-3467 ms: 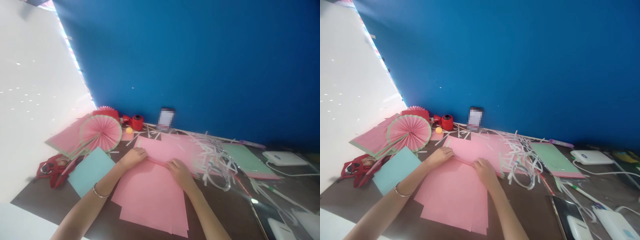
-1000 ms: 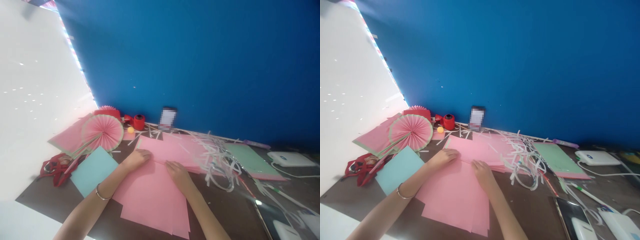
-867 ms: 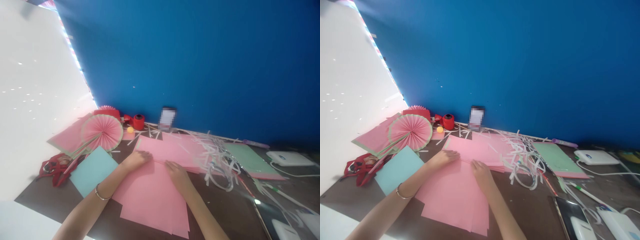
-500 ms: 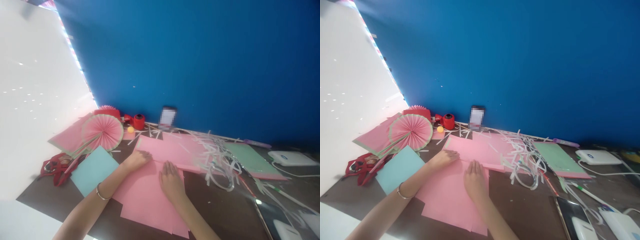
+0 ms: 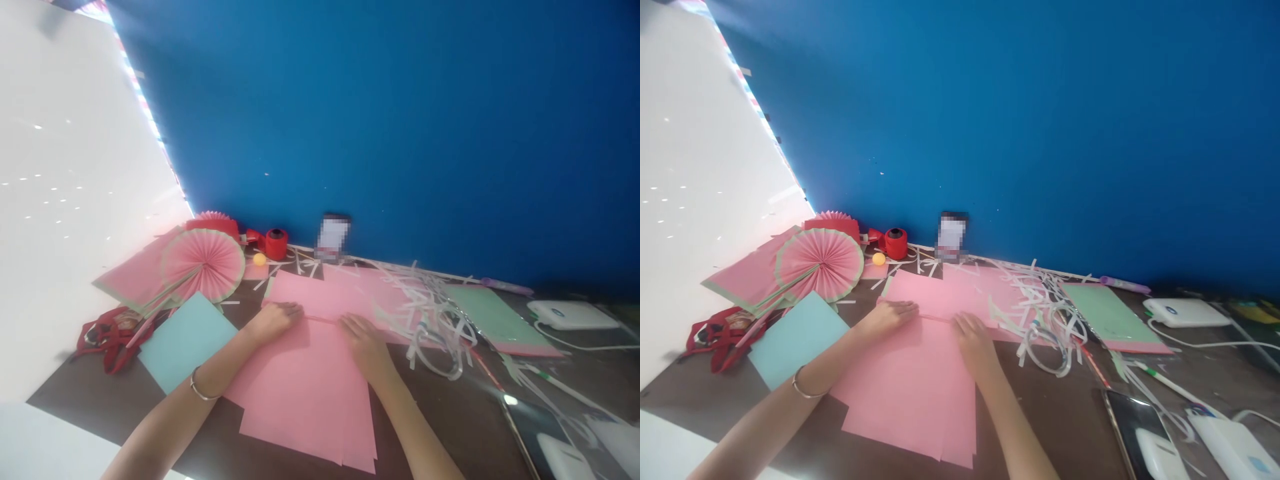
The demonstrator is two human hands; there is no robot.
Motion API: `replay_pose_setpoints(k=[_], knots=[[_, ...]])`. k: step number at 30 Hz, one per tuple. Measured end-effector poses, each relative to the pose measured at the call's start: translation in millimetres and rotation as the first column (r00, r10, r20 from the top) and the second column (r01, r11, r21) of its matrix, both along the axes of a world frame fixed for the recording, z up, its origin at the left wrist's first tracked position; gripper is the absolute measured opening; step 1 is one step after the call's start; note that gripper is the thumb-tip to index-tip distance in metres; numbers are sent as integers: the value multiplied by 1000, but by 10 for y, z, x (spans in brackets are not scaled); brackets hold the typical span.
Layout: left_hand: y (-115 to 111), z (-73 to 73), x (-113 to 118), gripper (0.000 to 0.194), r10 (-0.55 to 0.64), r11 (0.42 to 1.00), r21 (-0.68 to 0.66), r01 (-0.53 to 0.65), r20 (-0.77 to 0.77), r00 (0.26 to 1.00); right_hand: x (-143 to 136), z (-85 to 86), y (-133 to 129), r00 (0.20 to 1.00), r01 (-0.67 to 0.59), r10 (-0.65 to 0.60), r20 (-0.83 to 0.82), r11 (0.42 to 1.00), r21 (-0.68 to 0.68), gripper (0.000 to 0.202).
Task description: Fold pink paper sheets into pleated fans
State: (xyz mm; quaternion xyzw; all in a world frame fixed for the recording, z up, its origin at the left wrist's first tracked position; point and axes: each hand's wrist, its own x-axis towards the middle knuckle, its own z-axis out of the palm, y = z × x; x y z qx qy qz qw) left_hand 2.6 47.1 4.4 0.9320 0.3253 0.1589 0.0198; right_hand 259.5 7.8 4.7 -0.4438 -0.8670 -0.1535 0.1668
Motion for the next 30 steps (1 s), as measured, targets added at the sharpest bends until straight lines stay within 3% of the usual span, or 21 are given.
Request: replay_pose_setpoints(k=[8, 13, 15, 18, 21, 26, 30], knots=[[5, 34, -54, 27, 11, 999, -50, -13, -36, 999, 42, -178, 106, 1000, -17, 16, 27, 1000, 22, 46], [-18, 85, -36, 28, 28, 995, -93, -32, -44, 999, 113, -140, 132, 997, -51, 48, -62, 997, -53, 44], [-31, 122, -34, 29, 38, 991, -123, -44, -47, 998, 168, -69, 146, 993, -10, 0, -120, 997, -78, 37], [-59, 173, -28, 28, 72, 981, -180, -76, -28, 997, 270, 44, 151, 964, 192, -205, -171, 977, -93, 28], [-81, 180, -1, 23, 162, 960, -243, -142, 65, 985, 334, 93, 146, 908, 363, -384, -168, 920, -146, 28], [-23, 99, 10, 24, 367, 898, -341, -277, 238, 899, 324, 36, 175, 862, 452, -492, -121, 855, -255, 32], [63, 72, -120, 23, 563, 822, -235, -519, 198, 802, 327, -14, 208, 846, 468, -518, -123, 834, -294, 36]])
